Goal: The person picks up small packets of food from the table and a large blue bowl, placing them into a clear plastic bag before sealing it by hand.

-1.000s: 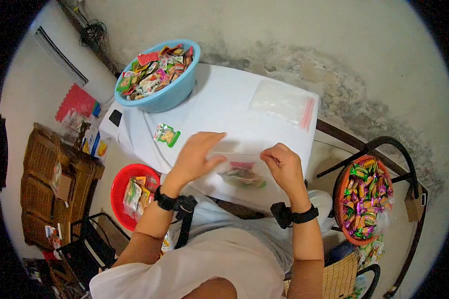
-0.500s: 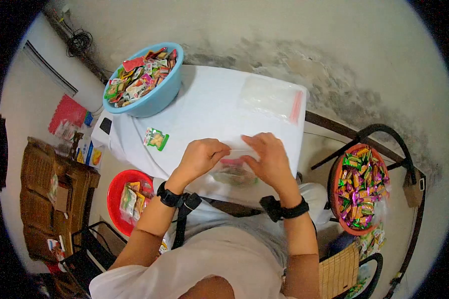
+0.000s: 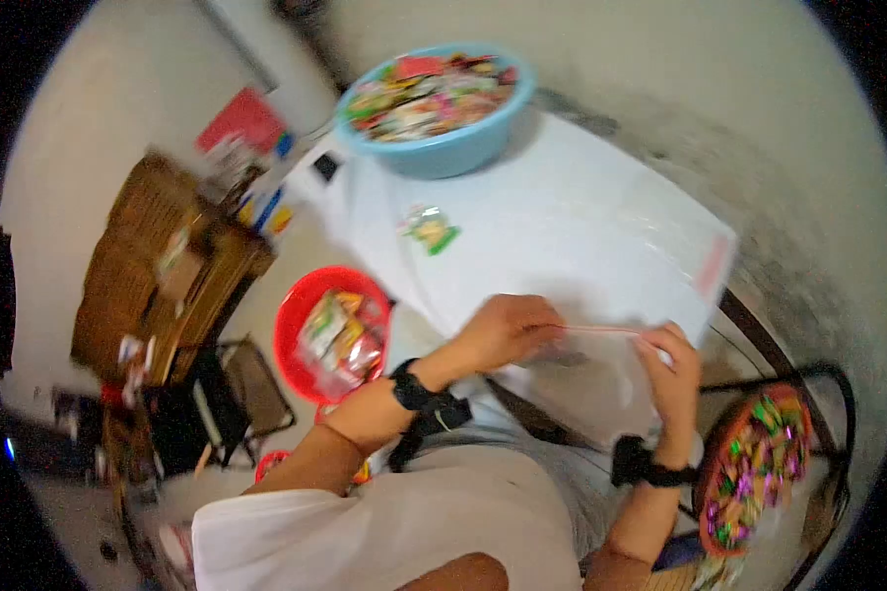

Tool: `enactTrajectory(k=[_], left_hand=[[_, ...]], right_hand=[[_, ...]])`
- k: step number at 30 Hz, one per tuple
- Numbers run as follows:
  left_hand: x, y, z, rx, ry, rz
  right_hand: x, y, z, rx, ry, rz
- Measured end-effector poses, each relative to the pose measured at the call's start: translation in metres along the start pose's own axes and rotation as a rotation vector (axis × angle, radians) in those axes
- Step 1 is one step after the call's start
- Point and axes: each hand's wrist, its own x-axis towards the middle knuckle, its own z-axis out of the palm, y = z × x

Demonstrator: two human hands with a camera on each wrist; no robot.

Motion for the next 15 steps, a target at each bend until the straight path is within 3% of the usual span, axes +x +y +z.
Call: enactTrajectory(k=[2, 4, 6, 8, 10, 13, 15], left_hand=[[-0.028, -0.002, -0.014, -0.029, 0.08, -0.047], [-0.05, -0.003, -0.026, -0.487, 0.321, -0.447], [-0.083, 0.002, -0.061, -0.547, 0.42, -0.6], [-0.11, 0.015, -0.087, -0.564, 0.684, -0.674], [-0.147, 0.009, -0.11, -0.505, 0.838, -0.606], [-0.192, -0.005, -0.147, -0.397, 1.007, -0.583], [-0.228, -0.023, -0.176, -0.22, 1.095, -0.704]], right_hand=[[-0.002, 0.003, 0.012, 0.161, -0.017, 0.032], [-0.002, 0.013, 0.021, 0.259, -0.052, 0.038], [-0.007, 0.012, 0.032, 0.283, -0.121, 0.055], [-0.008, 0.004, 0.042, 0.29, -0.192, 0.082], [-0.011, 0.005, 0.05, 0.3, -0.224, 0.102], [-0.014, 0.002, 0.06, 0.261, -0.256, 0.146], [-0.015, 0.005, 0.066, 0.249, -0.286, 0.149]])
